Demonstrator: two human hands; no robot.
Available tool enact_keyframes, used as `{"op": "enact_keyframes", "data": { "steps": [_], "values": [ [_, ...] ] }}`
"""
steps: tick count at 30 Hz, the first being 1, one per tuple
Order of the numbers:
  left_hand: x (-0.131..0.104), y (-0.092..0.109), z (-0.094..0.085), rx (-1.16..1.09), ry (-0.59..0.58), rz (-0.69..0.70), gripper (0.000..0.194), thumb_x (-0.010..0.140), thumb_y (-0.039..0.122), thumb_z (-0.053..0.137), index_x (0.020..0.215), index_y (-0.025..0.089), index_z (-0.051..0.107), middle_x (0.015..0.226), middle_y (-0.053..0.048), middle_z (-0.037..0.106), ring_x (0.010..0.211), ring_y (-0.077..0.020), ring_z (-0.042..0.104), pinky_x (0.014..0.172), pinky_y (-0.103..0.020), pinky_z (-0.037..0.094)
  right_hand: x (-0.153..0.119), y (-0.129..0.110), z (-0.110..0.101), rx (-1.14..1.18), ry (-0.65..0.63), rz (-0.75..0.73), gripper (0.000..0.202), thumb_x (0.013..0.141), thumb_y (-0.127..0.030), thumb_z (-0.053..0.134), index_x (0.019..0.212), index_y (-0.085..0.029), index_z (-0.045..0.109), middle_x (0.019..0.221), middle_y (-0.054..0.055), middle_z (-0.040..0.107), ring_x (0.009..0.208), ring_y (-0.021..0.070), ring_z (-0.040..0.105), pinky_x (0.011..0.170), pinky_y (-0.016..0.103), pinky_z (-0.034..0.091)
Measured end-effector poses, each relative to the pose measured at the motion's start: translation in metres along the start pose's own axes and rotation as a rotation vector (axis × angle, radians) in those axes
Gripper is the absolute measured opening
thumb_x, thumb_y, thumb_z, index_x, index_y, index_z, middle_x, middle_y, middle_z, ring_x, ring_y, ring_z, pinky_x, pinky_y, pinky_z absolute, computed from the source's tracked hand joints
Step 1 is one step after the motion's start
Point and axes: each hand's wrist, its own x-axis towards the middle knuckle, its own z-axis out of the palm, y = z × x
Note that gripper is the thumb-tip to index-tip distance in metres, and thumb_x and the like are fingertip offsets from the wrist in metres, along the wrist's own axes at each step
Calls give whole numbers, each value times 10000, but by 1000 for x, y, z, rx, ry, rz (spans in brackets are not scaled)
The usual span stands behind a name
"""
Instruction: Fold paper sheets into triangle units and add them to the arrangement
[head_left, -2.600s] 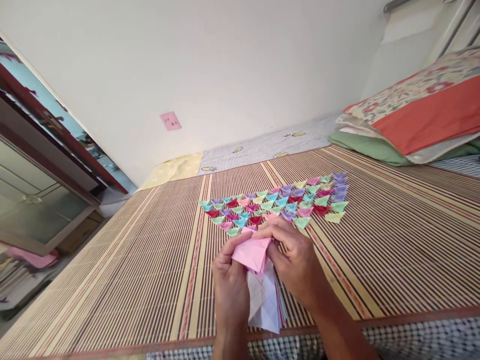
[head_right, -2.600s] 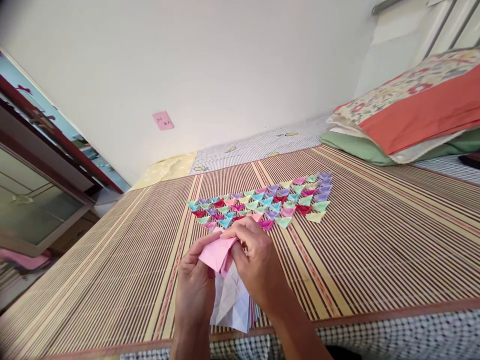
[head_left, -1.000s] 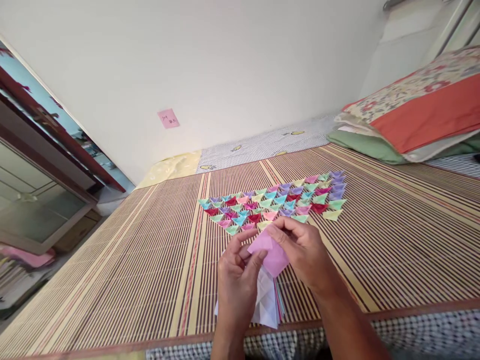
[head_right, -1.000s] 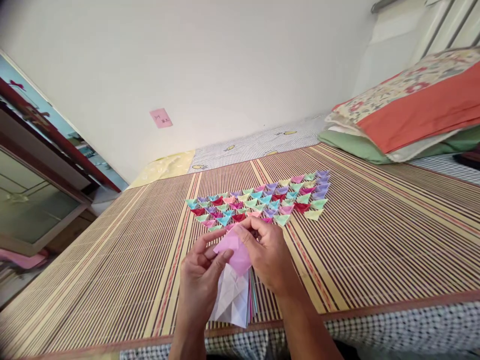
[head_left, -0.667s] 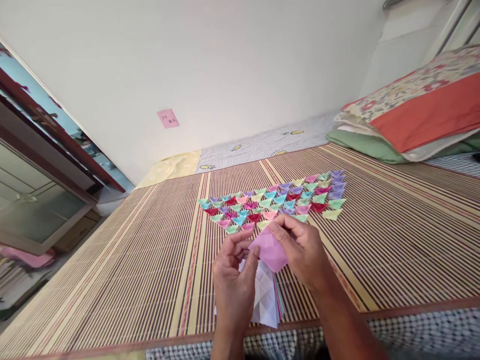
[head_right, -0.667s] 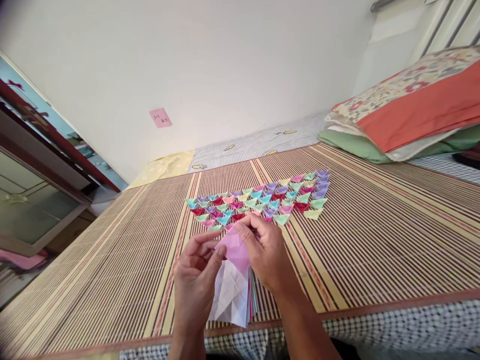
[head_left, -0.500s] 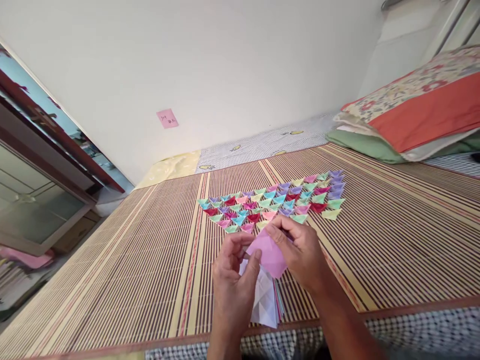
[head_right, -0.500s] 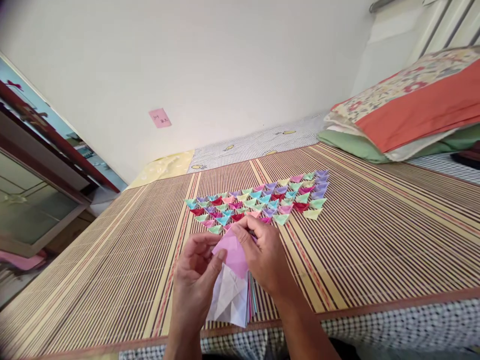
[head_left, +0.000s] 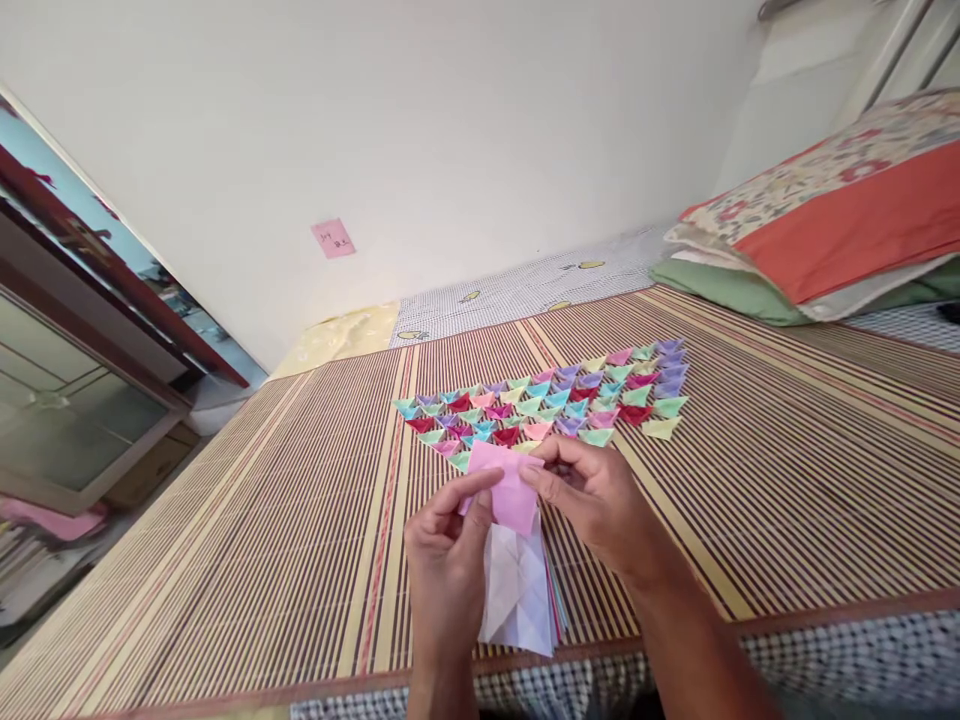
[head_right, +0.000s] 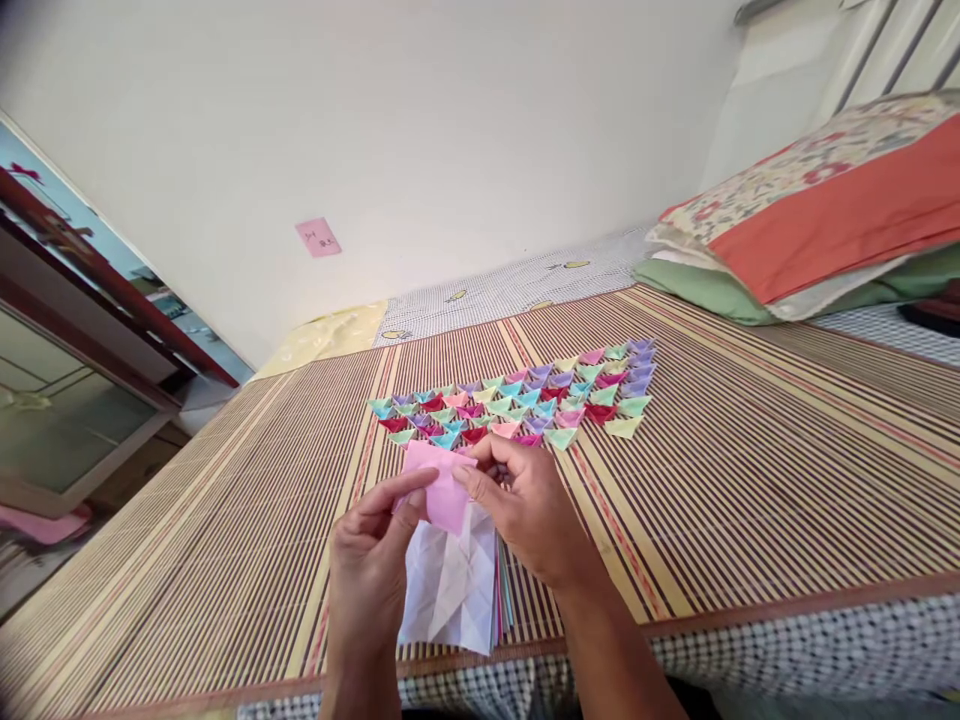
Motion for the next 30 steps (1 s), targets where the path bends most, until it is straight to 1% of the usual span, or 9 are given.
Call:
{"op": "enact_keyframes", "data": {
  "steps": [4,6,11,14,17,21,26,28,30],
  "values": [
    [1,1,-1,14,-32,-29,230,871,347,771,1077,264,830,828,-16,763,615,-110,575,553,-208,480,0,-2,5,-100,39,-67,146,932,-250,675,796,-198,673,685,-37,582,629,123,518,584,253,399],
    [2,1,-1,30,-54,-19,237,856,321,782,1082,271,832,853,-20,773,629,-117,585,561,-214,485,0,-3,6,-107,46,-78,134,920,-241,688,795,-196,673,688,-35,590,635,126,526,593,253,411],
    [2,0,0,-15,-78,-18,230,877,305,764,1095,288,835,910,-36,805,782,-164,675,672,-244,542,-2,-3,5,-22,56,-34,136,935,-297,681,847,-194,696,739,-15,625,680,142,560,621,257,443],
    [2,-3,0,-89,-84,-45,240,890,299,759,1118,285,830,1011,-49,818,858,-174,706,780,-269,559,-3,-5,6,-66,103,-53,229,968,-312,628,778,-192,674,666,-28,563,620,131,506,580,256,401],
    [3,-5,1,-231,-92,-92,229,886,288,761,1101,269,838,1005,-58,824,917,-187,725,863,-286,557,-2,-5,8,-90,133,-45,276,970,-334,605,735,-190,631,635,-32,509,596,130,460,549,259,366],
    [7,-1,0,-442,-127,-213,232,812,280,811,1029,212,857,931,-87,830,819,-160,731,778,-231,566,2,-2,11,-61,140,1,327,955,-369,607,682,-192,572,611,-37,464,576,125,428,518,253,339],
    [11,4,-4,-493,-177,-293,302,757,296,863,1033,172,856,892,-111,821,752,-138,706,711,-205,564,3,1,12,-46,167,13,329,931,-375,645,665,-191,583,602,-36,489,568,122,451,523,249,375],
    [12,4,-4,-496,-161,-286,289,760,321,872,1008,172,860,873,-105,814,725,-125,686,667,-189,552,3,2,11,-31,163,5,299,945,-388,646,720,-191,628,632,-24,540,594,135,505,547,256,414],
    [14,2,-4,-503,-142,-276,287,751,347,886,972,166,865,862,-96,807,681,-101,655,608,-163,527,3,3,9,-6,160,-15,221,965,-391,637,884,-195,700,757,12,653,706,166,608,623,274,484]
  ]
}}
